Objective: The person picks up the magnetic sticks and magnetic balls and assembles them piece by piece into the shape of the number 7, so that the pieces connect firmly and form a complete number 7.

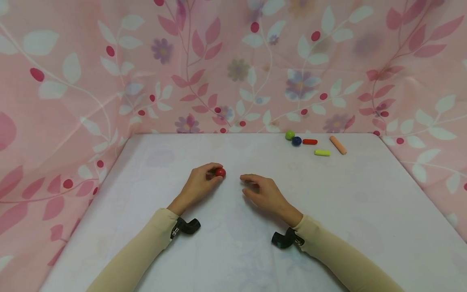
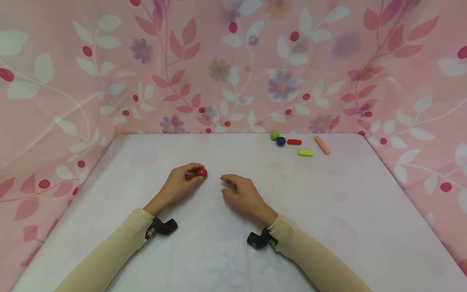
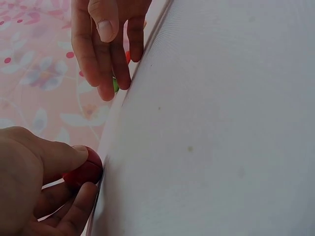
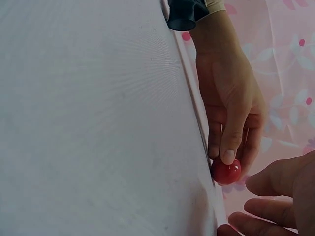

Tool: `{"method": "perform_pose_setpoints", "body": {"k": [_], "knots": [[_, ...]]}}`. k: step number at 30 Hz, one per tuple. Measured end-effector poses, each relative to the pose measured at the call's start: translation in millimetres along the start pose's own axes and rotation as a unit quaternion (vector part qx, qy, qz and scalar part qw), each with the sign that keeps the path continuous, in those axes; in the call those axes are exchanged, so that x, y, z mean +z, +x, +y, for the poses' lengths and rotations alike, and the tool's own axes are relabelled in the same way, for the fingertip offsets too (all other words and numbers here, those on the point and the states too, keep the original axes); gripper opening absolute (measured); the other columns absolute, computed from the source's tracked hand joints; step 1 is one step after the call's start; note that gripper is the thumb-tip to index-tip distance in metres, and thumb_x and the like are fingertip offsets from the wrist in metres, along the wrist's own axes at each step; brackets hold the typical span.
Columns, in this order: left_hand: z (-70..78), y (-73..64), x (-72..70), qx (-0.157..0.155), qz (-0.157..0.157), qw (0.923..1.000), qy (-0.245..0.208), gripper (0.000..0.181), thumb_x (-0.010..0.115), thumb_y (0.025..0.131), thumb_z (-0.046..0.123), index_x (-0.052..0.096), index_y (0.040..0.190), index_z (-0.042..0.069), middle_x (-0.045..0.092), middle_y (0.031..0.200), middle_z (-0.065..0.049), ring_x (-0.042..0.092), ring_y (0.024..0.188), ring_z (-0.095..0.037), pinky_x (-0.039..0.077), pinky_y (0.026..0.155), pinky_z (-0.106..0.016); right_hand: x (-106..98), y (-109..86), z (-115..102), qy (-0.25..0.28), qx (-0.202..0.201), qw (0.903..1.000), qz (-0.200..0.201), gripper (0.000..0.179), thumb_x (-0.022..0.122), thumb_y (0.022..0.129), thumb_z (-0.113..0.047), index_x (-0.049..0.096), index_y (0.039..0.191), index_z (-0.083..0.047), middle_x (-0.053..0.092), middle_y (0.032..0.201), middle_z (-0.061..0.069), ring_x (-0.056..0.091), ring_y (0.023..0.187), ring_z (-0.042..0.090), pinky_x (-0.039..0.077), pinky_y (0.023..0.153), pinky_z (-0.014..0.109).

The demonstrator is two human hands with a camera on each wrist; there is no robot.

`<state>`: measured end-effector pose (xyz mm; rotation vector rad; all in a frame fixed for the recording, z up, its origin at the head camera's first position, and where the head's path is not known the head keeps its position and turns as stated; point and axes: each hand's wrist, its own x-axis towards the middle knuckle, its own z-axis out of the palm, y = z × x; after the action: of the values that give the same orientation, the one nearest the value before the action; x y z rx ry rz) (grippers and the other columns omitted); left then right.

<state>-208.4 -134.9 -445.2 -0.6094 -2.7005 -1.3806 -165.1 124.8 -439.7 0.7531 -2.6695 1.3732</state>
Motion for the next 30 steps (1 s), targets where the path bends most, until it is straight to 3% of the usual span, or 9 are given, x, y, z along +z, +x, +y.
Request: {"method": "perform_pose_setpoints", "body": {"k": [12,23,30], "knots": [[7.7,9.2,10.3,0.007,0.008,0.9996,-0.027,0.034,0.077,0.093,0.002,0.070,0.126,0.000,0.072,0.116,-0.012,0.072,0.096,-0.024,0.057,0.090,-0.040,-1.2,0.2,0.8,0.006,-0.003,1.0000,0.004,0.038,0.072,0.095,-0.005,0.067,0.133,0.001,0.069,0.131,0.011,0.065,0.119,0.025,0.053,0.099,0.042],[15.3,21.2,22.5,0.014,-0.001,0.9999,-0.008,0.035,0.078,0.093,0.003,0.070,0.127,0.000,0.072,0.116,-0.011,0.070,0.096,-0.022,0.057,0.089,-0.038,-7.9,0.7,0.7,0.008,-0.014,0.9998,0.010,0.038,0.073,0.095,-0.005,0.067,0.132,0.001,0.070,0.128,0.013,0.068,0.113,0.030,0.056,0.093,0.045],[15.4,22.0,24.8,0.012,-0.004,0.9997,-0.021,0.037,0.078,0.092,0.002,0.069,0.128,0.000,0.072,0.119,-0.013,0.072,0.101,-0.024,0.057,0.091,-0.040,-19.1,-1.7,-1.4,0.005,0.014,0.9998,0.013,0.039,0.073,0.096,-0.007,0.066,0.134,0.000,0.068,0.131,0.012,0.066,0.118,0.029,0.056,0.093,0.044]]}}
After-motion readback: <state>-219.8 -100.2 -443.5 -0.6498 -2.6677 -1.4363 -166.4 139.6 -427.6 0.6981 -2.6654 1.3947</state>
